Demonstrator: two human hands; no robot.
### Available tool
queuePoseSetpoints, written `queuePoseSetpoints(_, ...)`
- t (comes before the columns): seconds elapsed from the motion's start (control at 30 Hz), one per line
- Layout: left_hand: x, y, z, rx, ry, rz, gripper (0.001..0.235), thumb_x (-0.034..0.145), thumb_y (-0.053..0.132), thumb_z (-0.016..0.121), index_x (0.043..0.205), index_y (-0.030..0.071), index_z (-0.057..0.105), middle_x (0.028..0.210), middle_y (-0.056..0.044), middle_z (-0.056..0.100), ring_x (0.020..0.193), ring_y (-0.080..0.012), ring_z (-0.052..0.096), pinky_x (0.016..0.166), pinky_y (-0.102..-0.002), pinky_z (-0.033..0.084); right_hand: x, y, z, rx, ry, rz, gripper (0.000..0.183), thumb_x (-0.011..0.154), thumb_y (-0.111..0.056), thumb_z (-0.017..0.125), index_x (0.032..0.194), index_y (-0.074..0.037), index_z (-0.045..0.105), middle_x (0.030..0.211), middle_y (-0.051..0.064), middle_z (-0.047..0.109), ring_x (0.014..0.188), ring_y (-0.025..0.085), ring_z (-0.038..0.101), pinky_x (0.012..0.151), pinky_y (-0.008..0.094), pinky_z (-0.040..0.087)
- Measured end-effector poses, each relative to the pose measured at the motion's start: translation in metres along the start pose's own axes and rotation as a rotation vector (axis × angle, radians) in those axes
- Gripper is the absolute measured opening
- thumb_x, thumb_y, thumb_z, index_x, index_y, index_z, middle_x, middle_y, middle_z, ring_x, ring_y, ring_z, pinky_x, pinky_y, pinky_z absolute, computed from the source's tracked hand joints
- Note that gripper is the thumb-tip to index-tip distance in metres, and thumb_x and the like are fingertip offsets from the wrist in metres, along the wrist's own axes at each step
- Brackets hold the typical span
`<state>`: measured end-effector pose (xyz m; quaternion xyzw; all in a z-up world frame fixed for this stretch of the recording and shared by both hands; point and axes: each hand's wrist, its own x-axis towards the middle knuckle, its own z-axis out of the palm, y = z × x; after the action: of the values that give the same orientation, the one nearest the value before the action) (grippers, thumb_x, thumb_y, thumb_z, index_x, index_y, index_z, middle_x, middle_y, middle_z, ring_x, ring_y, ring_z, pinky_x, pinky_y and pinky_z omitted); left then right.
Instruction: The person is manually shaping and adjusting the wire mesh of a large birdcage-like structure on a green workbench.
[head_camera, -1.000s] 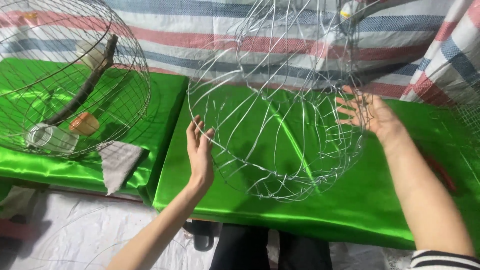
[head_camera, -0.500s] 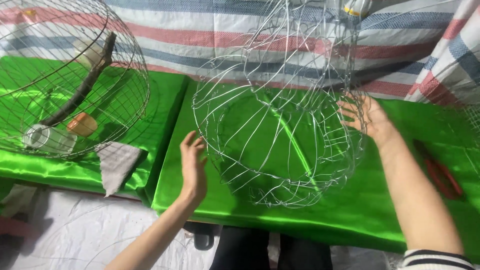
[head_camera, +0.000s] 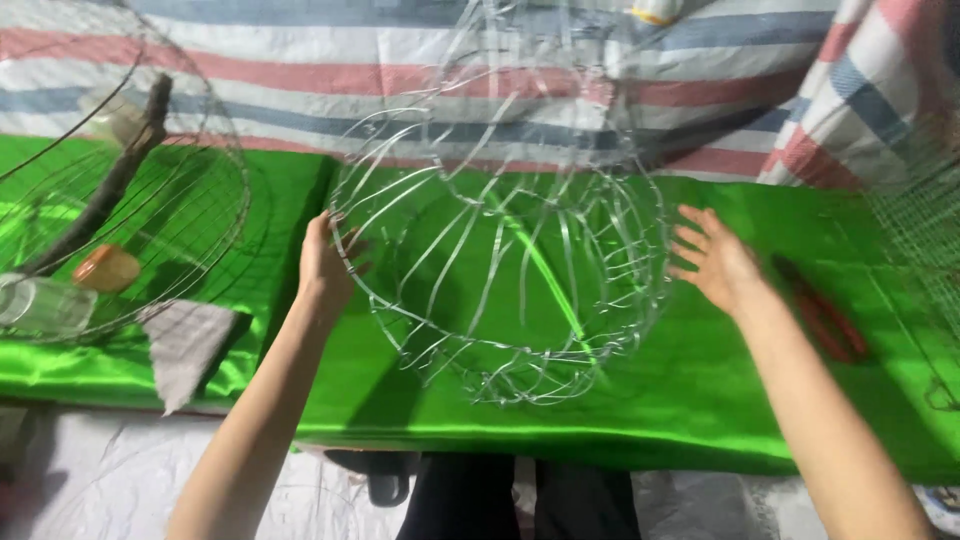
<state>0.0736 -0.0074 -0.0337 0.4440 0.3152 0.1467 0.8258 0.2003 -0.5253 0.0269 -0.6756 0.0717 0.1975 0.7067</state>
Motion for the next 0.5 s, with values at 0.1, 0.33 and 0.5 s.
queuePoseSetpoints(0.1, -0.071, 0.020, 0.019, 0.132, -0.025, 0.152, 0.069, 0.098, 0.058, 0.051, 0.151, 0.014, 0.045, 0.152, -0.031, 0.037, 0.144, -0.0491, 0.036, 0.111, -0.070, 0.025, 0.000, -0.009, 0.007, 0.023, -0.028, -0.131, 0.057, 0.106, -0.055, 0.035, 0.157, -0.030, 0.037, 0.167, 0.019, 0.015, 0.154, 0.046, 0.008, 0.120, 0.068, 0.005)
queuePoseSetpoints(0.33, -0.167, 0.059, 0.034, 0.532, -0.120, 0.453, 0.073, 0.097, 0.058, 0.039, 0.148, 0.006, 0.042, 0.153, -0.023, 0.043, 0.142, -0.0370, 0.042, 0.112, -0.057, 0.037, -0.029, -0.075, 0.029, -0.261, -0.035, -0.779, 0.023, 0.104, -0.010, 0.059, 0.127, -0.012, 0.058, 0.129, 0.003, 0.059, 0.120, 0.015, 0.055, 0.110, 0.032, 0.046)
queuePoseSetpoints(0.5, -0.181, 0.060, 0.038, 0.608, -0.184, 0.382, 0.073, 0.089, 0.060, 0.041, 0.146, 0.015, 0.044, 0.154, -0.013, 0.049, 0.143, -0.0251, 0.049, 0.112, -0.046, 0.042, -0.055, -0.129, 0.064, -0.412, -0.351, -0.879, 0.041, 0.103, -0.013, 0.048, 0.143, -0.004, 0.043, 0.157, 0.018, 0.039, 0.149, 0.038, 0.038, 0.122, 0.052, 0.034)
